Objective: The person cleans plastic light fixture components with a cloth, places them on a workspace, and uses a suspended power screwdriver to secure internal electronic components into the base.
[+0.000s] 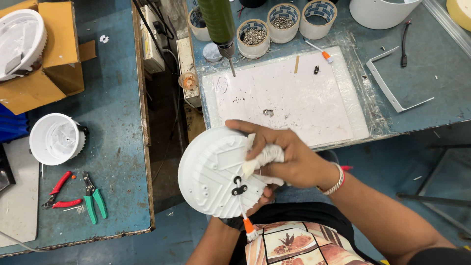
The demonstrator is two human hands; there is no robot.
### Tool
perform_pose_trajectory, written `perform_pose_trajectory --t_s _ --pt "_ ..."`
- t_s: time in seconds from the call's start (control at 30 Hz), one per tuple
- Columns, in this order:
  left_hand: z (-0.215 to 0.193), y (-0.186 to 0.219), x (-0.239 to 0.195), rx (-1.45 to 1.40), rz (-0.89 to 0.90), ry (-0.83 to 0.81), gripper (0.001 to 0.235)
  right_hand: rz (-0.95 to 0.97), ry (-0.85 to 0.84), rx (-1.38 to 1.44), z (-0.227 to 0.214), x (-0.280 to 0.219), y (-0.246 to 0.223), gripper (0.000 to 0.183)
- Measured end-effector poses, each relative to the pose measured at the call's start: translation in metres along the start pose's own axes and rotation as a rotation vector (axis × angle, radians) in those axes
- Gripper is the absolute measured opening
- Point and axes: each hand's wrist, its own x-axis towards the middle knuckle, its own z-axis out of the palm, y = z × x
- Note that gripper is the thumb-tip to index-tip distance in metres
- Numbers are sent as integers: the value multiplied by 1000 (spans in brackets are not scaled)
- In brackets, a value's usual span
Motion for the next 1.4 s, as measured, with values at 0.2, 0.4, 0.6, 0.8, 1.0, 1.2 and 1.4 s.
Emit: perform_pose_trajectory --t_s 0.2,0.4,0.6,0.8,1.0,1.2,1.4 --pt "-6 -6 -3 24 -34 2 89 130 384 114 -5 -3 26 21" --pt "-5 -6 -3 46 2 -6 87 -149 125 221 2 -8 7 21" --pt "-6 -4 -1 66 4 -34 85 -214 100 1 6 -10 7 18" --pt "-9 -8 6 60 9 -46 83 4 469 264 -10 -3 20 8" --pt "-3 2 17 141 136 -18 81 -398 182 -680 24 -28 16 38" --pt "-7 11 16 176 296 30 80 -479 198 -809 33 -42 24 45" --pt "-9 1 17 156 214 -55 78 -471 300 -658 27 -35 26 44"
